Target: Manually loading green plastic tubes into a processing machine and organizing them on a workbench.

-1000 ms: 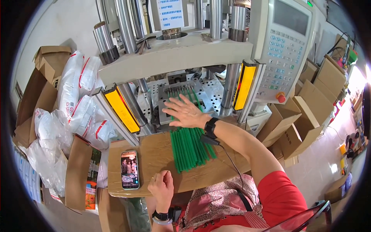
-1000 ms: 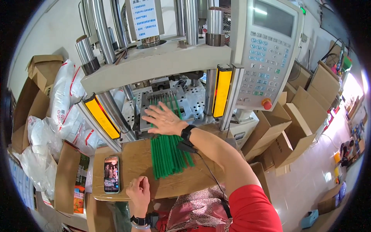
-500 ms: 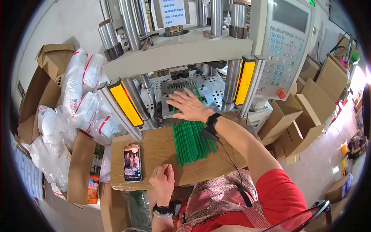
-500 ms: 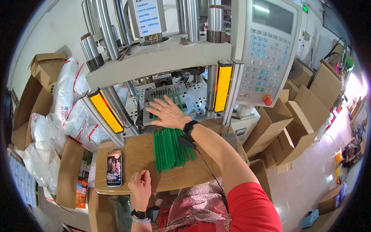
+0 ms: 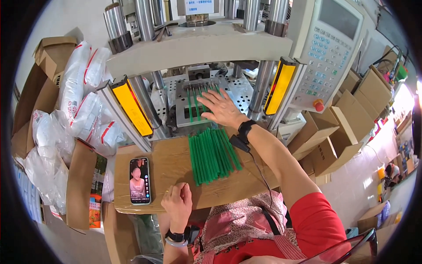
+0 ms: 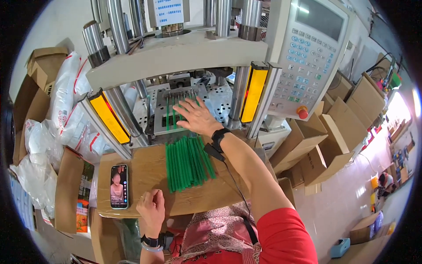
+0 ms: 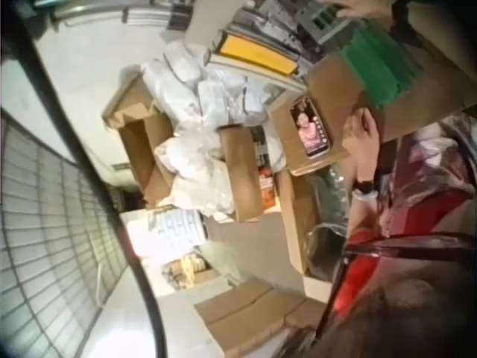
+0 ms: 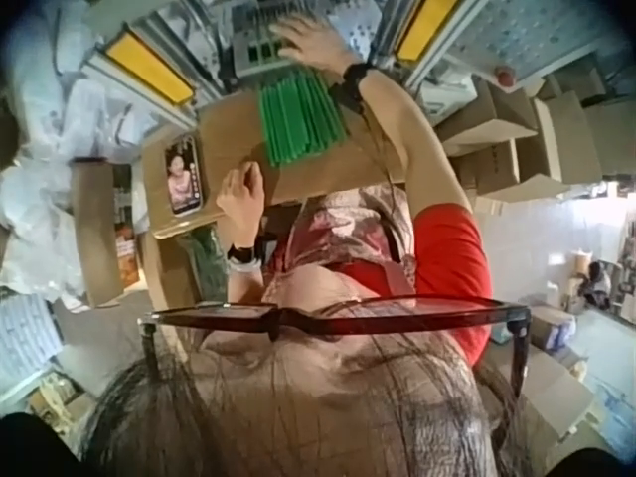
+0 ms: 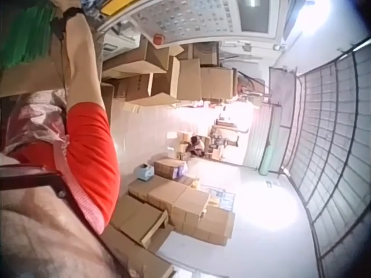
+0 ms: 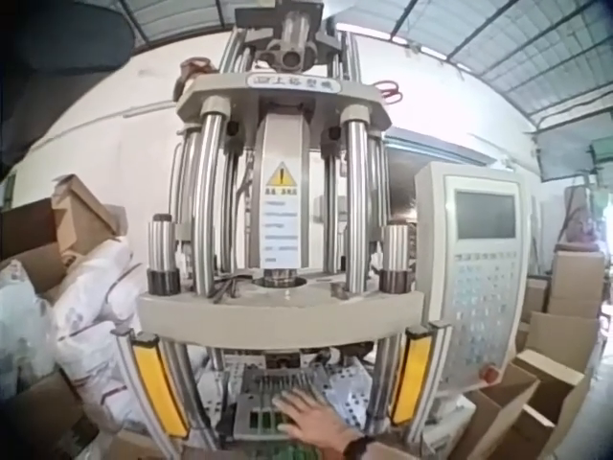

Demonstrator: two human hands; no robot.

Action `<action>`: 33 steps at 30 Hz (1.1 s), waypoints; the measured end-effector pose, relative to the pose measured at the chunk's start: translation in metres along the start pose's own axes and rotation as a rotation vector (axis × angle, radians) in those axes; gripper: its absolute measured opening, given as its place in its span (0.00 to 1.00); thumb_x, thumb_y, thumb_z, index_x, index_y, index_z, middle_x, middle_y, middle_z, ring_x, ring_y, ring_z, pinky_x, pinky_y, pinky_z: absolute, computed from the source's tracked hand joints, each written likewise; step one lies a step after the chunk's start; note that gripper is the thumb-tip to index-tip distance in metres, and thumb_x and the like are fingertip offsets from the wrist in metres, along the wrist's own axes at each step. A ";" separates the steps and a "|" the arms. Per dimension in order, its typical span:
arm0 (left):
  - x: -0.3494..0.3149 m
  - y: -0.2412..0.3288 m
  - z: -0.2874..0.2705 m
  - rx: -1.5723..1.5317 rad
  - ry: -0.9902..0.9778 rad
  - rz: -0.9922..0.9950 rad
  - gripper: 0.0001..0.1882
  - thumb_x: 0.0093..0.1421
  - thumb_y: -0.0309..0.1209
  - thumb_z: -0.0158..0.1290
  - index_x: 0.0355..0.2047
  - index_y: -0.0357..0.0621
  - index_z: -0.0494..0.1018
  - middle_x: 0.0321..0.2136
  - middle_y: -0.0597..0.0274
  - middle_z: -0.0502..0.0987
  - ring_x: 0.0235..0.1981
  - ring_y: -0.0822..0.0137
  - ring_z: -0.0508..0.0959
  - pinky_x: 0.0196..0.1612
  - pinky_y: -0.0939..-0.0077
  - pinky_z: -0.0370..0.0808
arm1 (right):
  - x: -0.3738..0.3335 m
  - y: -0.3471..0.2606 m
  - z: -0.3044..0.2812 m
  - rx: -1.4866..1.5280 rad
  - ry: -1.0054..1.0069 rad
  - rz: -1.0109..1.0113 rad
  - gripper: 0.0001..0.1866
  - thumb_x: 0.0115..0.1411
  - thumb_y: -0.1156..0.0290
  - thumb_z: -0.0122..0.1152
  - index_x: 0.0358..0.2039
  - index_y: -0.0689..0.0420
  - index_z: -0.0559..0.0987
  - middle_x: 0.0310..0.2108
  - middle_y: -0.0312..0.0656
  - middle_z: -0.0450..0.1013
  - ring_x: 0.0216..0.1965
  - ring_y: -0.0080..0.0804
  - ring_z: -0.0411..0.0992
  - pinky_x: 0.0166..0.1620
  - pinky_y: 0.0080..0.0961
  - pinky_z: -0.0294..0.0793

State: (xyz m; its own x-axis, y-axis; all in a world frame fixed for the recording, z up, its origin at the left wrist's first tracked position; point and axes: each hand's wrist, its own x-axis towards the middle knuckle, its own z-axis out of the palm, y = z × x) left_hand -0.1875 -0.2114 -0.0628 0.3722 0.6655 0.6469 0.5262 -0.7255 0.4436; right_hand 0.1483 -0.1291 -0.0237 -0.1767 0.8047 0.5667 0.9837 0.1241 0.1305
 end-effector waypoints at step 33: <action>-0.002 -0.004 0.002 -0.117 0.036 -0.021 0.04 0.56 0.30 0.57 0.29 0.46 0.73 0.19 0.60 0.72 0.19 0.58 0.74 0.21 0.66 0.70 | 0.033 -0.033 -0.002 -0.072 -0.143 -0.141 0.30 0.63 0.49 0.49 0.62 0.49 0.63 0.61 0.40 0.61 0.64 0.39 0.55 0.67 0.47 0.47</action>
State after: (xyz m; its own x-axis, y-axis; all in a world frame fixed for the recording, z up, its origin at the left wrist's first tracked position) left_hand -0.1891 -0.2094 -0.0668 0.3336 0.6753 0.6577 0.4402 -0.7286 0.5248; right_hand 0.1103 -0.1078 -0.0080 -0.3003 0.8574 0.4179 0.9437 0.2033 0.2611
